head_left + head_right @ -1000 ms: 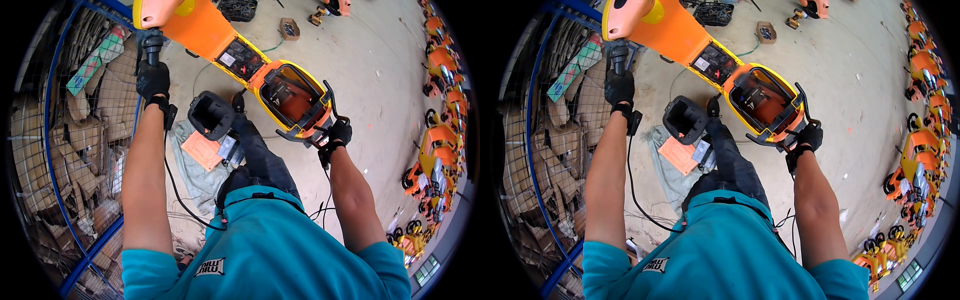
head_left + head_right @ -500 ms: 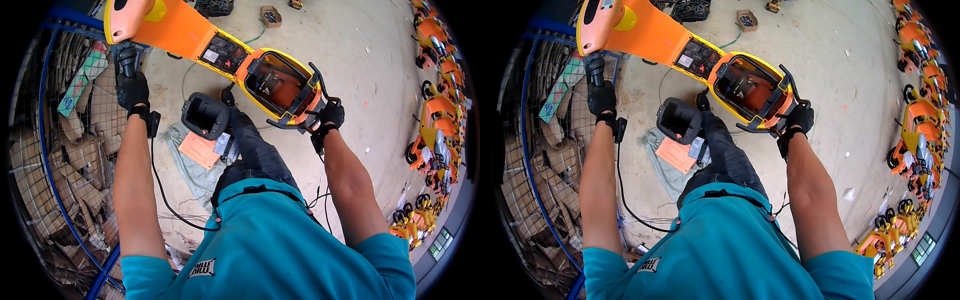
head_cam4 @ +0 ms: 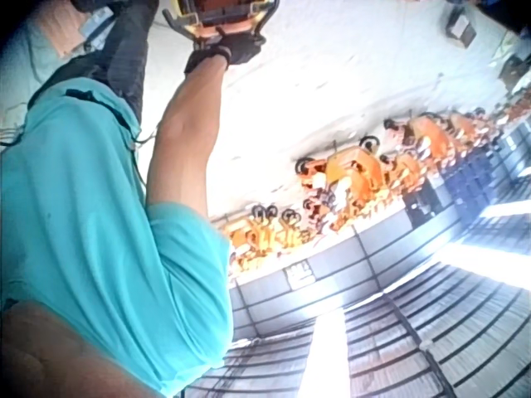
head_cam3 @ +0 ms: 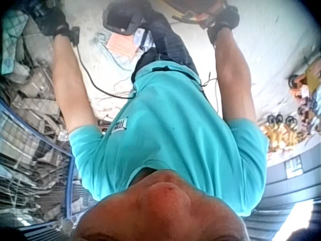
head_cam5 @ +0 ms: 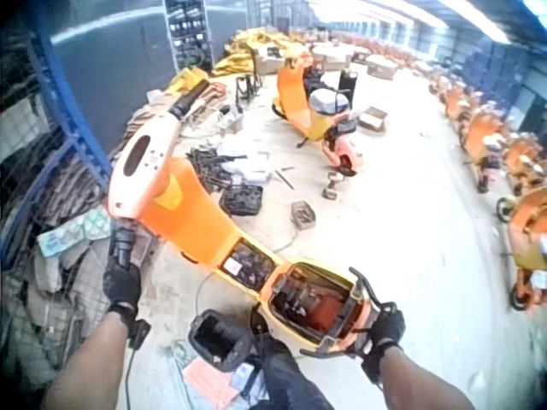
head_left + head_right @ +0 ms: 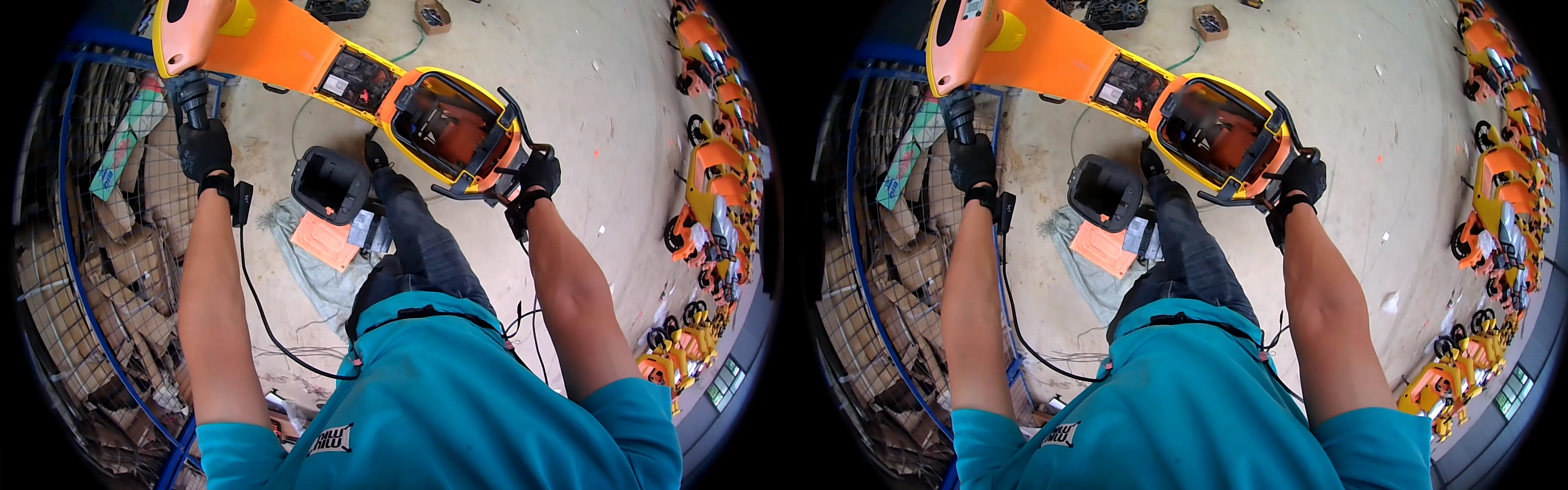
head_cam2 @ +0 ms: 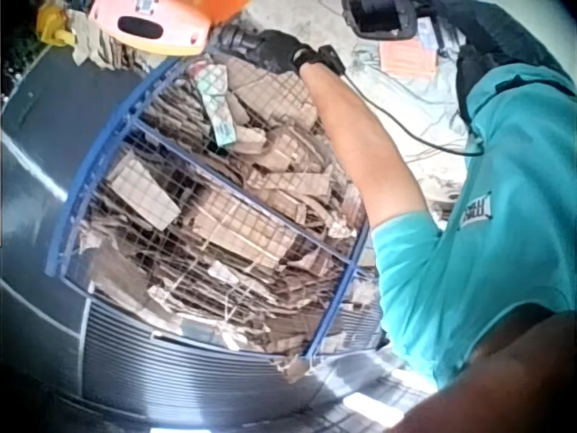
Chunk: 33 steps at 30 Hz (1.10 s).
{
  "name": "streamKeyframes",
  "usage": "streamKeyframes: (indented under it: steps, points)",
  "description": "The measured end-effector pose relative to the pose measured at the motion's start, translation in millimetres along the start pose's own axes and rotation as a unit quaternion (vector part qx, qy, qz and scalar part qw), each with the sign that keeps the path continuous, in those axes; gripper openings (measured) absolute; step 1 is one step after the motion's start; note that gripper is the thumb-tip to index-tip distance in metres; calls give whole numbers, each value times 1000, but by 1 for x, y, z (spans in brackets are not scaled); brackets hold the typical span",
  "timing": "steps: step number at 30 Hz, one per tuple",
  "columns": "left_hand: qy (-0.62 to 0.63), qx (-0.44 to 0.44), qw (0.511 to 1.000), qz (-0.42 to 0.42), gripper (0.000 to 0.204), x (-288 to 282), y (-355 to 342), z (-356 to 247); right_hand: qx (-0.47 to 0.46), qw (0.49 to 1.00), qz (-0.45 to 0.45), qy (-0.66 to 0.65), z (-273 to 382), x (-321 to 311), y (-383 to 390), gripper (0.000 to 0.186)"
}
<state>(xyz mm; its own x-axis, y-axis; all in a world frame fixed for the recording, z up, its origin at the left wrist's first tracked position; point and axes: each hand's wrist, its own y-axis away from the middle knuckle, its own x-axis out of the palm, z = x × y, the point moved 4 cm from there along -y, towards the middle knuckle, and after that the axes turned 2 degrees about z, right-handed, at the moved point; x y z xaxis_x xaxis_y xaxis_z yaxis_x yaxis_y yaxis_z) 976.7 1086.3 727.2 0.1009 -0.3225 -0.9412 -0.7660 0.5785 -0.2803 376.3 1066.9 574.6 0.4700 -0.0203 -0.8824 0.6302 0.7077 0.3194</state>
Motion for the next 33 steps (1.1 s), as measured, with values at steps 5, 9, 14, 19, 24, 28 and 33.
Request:
streamKeyframes:
  steps: [5, 9, 14, 19, 24, 28, 33]
  points:
    - [0, 5, 1000, -9, 32, -1, 1, -1, 24, 999, -5, -44, 1, -2, 0, 22]
    - [0, 5, 1000, 0, 32, 0, -1, 0, 49, 996, 13, -77, 4, -5, 4, 25]
    - [8, 13, 1000, -3, 33, 1, -2, 1, 36, 998, -11, -43, 7, -7, 6, 23]
    - [12, 16, 1000, 1, 33, 2, 0, 0, -17, 999, -35, -37, 1, -4, 1, 34]
    - [-1, 16, 1000, -1, 33, 0, 0, 0, -17, 1000, -16, -22, 3, -4, 2, 22]
    - [5, 17, 999, 29, 40, 4, -3, 0, -15, 999, -14, -37, 8, -12, 10, 22]
    - [-27, 63, 996, 52, 51, 13, -21, 15, 20, 994, 20, -105, 6, -10, 6, 26]
